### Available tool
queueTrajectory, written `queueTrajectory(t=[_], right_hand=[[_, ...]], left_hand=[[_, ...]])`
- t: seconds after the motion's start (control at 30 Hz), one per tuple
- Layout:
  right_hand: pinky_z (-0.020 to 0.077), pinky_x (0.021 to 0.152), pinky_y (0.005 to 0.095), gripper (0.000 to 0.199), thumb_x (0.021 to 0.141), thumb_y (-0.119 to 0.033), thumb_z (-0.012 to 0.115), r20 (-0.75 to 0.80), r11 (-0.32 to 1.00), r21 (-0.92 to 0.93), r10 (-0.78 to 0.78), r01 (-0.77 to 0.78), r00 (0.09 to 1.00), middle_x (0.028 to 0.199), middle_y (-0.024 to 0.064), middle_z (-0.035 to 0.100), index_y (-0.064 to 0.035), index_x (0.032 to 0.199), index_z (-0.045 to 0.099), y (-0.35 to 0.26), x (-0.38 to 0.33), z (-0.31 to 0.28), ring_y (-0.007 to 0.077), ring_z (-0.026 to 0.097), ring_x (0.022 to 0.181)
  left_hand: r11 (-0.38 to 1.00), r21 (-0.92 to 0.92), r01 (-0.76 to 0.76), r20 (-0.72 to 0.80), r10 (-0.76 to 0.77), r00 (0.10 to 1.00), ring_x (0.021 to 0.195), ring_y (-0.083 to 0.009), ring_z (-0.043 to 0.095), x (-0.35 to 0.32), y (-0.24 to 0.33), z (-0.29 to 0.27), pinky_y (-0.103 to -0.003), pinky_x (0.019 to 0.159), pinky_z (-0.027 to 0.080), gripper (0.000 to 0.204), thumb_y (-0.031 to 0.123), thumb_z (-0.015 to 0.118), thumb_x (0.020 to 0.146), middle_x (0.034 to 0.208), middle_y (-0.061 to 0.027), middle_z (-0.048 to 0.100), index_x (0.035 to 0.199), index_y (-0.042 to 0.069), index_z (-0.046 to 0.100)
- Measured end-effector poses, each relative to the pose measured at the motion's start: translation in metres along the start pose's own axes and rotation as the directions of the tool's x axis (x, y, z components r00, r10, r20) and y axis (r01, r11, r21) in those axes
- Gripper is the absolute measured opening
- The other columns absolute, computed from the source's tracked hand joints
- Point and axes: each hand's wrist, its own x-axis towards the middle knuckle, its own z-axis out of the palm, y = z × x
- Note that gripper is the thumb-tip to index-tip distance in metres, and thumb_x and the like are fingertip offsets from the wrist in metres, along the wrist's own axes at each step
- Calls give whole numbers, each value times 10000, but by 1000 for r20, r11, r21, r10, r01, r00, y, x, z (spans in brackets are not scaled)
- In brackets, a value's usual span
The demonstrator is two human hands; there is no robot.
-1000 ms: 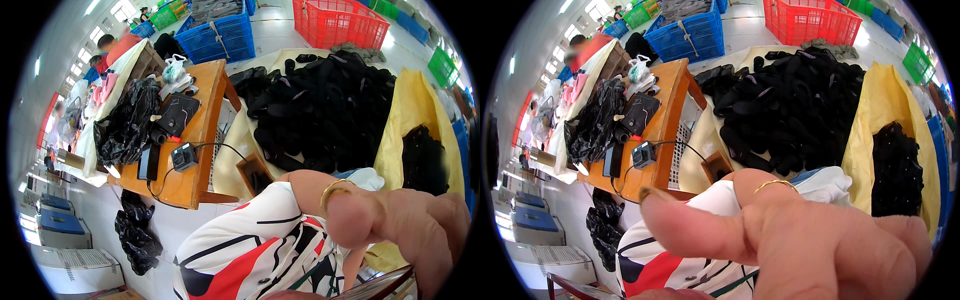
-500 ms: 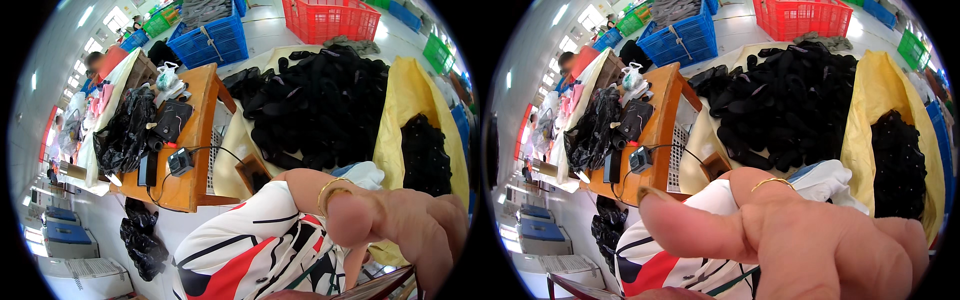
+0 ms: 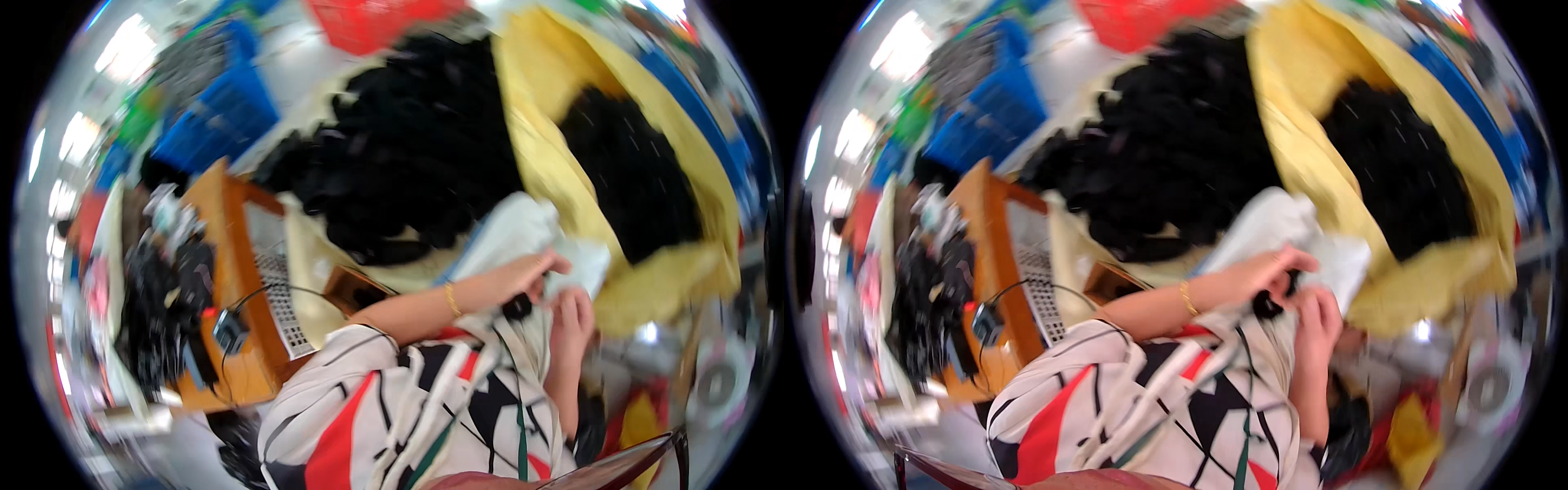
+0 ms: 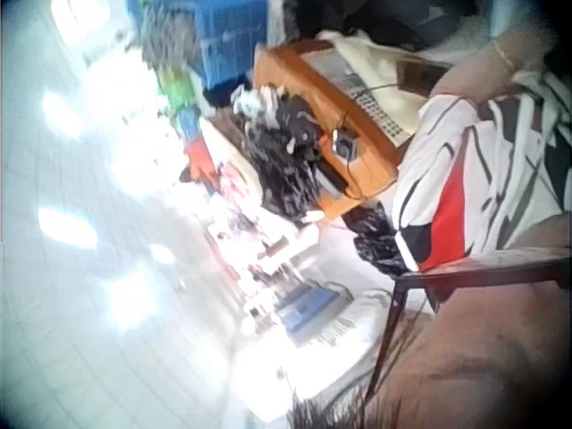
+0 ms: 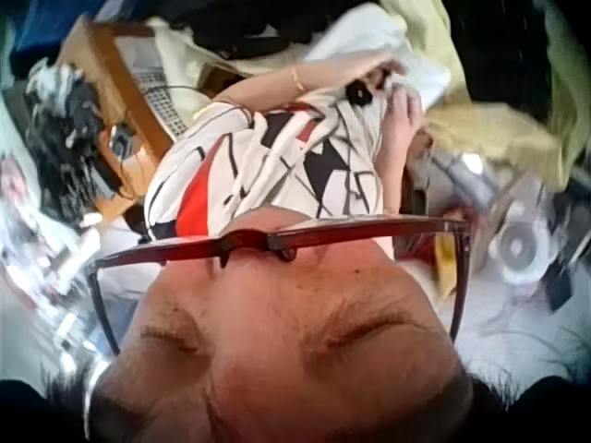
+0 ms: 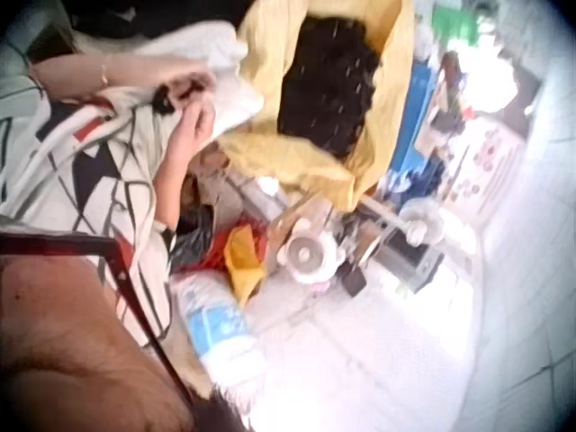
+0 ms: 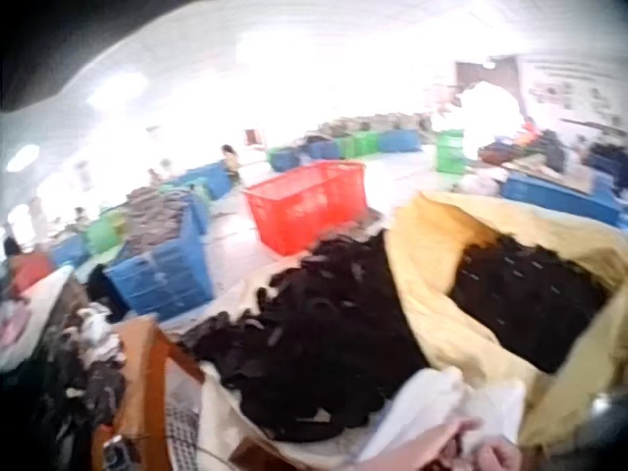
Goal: The person is hand-sewing a black slipper using a needle and thread. They repeatedly insert the needle into the slipper's sole and pull the thread through to secure the parts. The person works on a single slipper placed on a white cloth on their lap.
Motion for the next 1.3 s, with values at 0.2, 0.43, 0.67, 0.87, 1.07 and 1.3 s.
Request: queueTrajectory(t=[0.2,0.43,0.67,0.87,1.07,1.3], right_hand=[[510,648,271,203,1007,-217,590,-24,933,301,216,-199,976,790,19,589,-18,1030,619,-28,-9,-63,117,575,702],[488,603,263,182,1028,-207,540,-388,793,609,294,3,874,794,-5,531,-36,1012,601,1,-49,-177,112,517,673],[539,678,292,172,1007,-177,590,-174,940,327,164,-100,971,858,52,636,-6,1007,602,-16,-59,-102,125,614,715],[529,604,255,186,1003,-183,598,-197,966,236,153,-104,969,846,50,637,-7,951,627,-34,-64,-135,108,611,667],[542,698,304,118,973,-142,621,-761,832,463,196,306,618,754,9,566,-26,961,606,18,-97,-289,132,545,653],[550,836,402,129,953,-161,637,-987,920,71,9,386,159,770,27,536,-49,905,594,32,-126,-327,137,518,655]], left_hand=[[952,148,269,238,-298,925,583,-65,503,3,-21,4,-218,586,428,235,231,613,970,682,17,587,903,14,676],[920,302,251,56,-280,958,614,-37,457,19,-37,-46,-207,569,397,147,204,637,949,758,39,597,944,58,660],[931,359,-71,431,-97,897,591,-48,461,42,-34,44,-226,552,389,458,114,726,861,685,48,529,1273,17,552],[905,317,284,405,-400,822,657,-32,502,34,-41,28,-199,600,440,115,148,637,952,790,36,609,928,43,676],[757,653,-17,211,-160,964,663,-121,583,76,-47,-45,-273,613,460,174,186,626,962,808,-4,682,889,37,679],[-45,915,-400,402,145,904,897,-297,622,115,-54,-34,-416,716,495,92,174,650,852,863,-75,626,823,89,670]])
